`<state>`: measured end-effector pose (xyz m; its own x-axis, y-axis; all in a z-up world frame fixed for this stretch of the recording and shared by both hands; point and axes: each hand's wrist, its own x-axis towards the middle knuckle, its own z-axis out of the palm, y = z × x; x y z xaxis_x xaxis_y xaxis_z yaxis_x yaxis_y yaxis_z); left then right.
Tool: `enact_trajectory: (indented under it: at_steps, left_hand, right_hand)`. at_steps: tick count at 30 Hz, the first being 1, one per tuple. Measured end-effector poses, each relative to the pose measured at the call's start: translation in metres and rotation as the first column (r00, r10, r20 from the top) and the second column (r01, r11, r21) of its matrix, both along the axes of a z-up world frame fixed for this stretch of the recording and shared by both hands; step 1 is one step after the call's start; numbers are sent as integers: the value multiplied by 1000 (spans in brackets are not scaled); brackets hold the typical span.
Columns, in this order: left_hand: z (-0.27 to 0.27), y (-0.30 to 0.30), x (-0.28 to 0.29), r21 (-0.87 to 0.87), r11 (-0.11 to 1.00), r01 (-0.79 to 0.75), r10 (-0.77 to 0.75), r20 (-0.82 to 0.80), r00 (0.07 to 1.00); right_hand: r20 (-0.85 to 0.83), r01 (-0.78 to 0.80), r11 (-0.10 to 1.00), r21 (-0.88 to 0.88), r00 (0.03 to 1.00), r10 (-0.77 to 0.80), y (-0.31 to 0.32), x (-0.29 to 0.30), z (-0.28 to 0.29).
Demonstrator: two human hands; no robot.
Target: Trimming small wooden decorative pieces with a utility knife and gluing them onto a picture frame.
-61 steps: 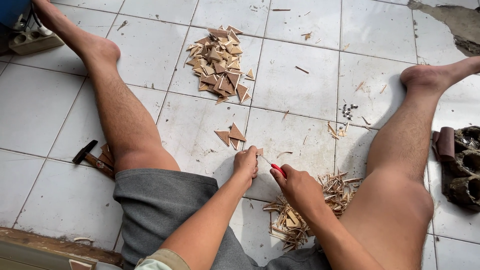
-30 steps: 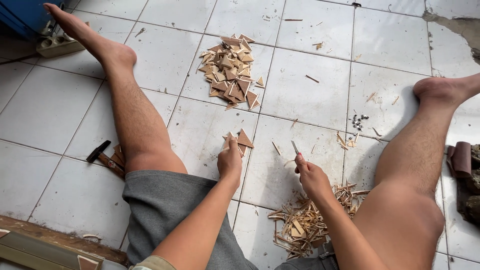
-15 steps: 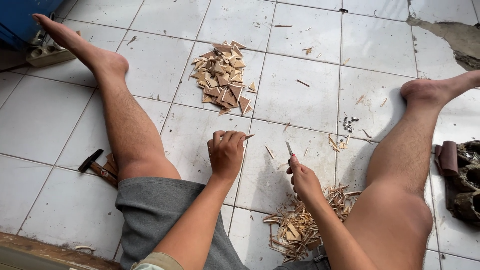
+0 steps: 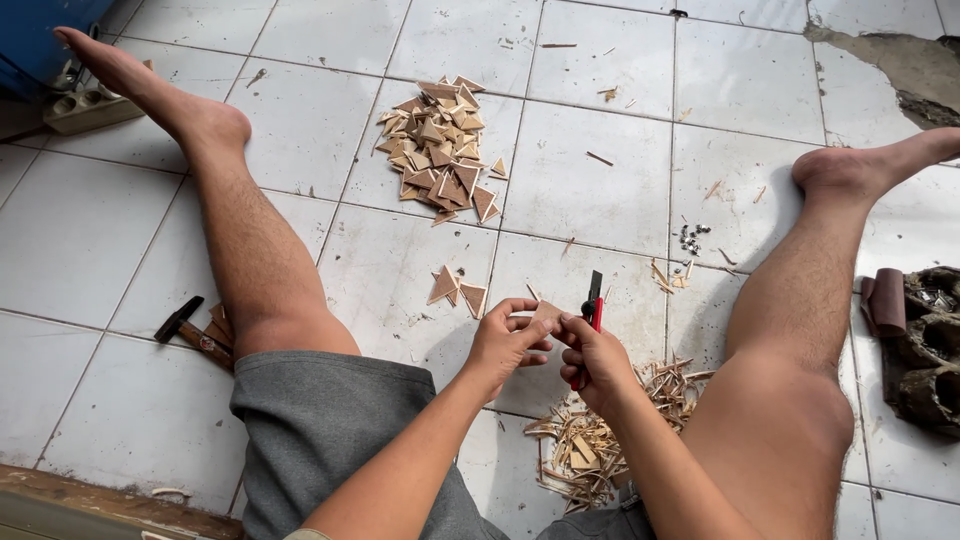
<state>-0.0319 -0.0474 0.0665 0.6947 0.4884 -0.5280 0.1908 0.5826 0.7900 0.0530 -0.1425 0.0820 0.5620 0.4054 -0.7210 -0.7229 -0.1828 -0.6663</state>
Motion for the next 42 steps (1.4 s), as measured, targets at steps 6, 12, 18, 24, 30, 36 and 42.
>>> enact_trajectory:
  at_steps: [6, 12, 18, 24, 30, 36, 42]
  left_hand:
    - [-17, 3, 0, 612, 791, -8, 44, -44, 998]
    - [-17, 10, -4, 349, 911, 220, -225, -26, 974]
    - [-54, 10, 5, 19, 988, 153, -144, -242, 960]
    - [-49, 6, 3, -44, 974, -223, 198, -317, 928]
    - [-69, 5, 17, 23, 950, -310, 301, -321, 898]
    - [-64, 4, 14, 23, 947, -320, 311, -302, 901]
    - [-78, 2, 19, 87, 942, -324, 335, -308, 890]
  right_hand:
    - [-57, -25, 998, 49, 998, 28, 4, -6, 20]
    - [7, -36, 998, 44, 999, 36, 0, 6, -8]
    - [289, -271, 954, -130, 910, 298, 2, 2, -7]
    - [310, -402, 485, -776, 427, 849, -21, -17, -12]
    - [245, -395, 359, -846, 310, 918, -17, -23, 12]
    - [257, -392, 355, -848, 282, 924, -13, -28, 17]
    - [247, -392, 336, -856, 260, 934, -13, -24, 9]
